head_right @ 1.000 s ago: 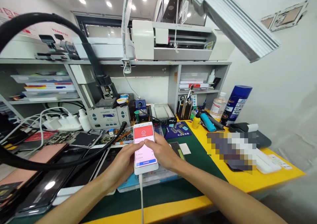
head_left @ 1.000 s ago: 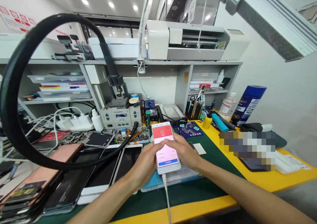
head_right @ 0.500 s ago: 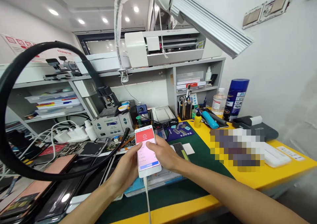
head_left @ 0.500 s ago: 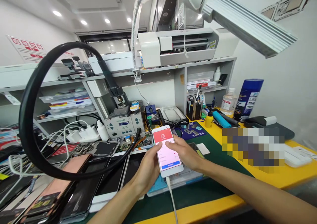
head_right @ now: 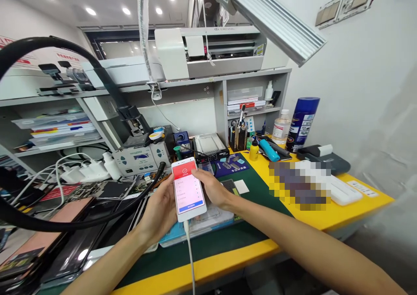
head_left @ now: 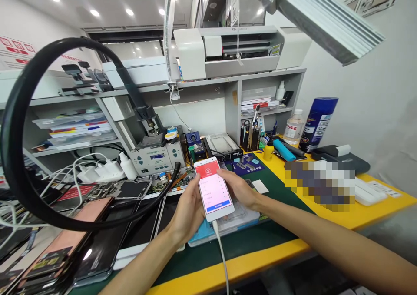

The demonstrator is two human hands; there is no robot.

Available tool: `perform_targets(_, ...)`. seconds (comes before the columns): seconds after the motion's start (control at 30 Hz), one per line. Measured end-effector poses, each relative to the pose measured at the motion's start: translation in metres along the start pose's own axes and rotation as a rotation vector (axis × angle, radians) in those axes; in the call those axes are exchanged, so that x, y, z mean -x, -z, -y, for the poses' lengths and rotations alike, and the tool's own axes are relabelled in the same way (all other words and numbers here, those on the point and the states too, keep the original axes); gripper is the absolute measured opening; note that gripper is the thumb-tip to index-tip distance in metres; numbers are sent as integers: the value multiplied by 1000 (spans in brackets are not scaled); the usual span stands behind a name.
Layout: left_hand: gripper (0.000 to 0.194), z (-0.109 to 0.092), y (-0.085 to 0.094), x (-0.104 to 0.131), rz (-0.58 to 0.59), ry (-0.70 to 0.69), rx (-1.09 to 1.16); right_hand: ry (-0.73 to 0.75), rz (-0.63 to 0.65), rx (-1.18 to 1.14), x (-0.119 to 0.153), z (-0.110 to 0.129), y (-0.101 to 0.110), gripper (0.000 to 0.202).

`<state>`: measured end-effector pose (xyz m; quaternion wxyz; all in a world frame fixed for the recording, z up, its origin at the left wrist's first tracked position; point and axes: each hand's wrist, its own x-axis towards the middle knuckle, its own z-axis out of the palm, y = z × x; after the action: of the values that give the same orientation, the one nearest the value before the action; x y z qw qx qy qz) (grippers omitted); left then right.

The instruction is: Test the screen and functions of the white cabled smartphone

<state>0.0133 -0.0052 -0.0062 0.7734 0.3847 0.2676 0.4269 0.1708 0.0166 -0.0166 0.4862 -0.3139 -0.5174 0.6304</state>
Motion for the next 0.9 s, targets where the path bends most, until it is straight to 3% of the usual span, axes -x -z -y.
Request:
perform_targets(0.13,51,-1,0,1,50,-2,18,-51,24,-14,2,3,-1,46)
perform_targets(0.43,56,-4,1,-2,46,38,6,-89,55,86,0,9,5,34)
perform_targets(0.9,58,-2,3,-2,92,28,40,-61,108,195,1,9,6,38)
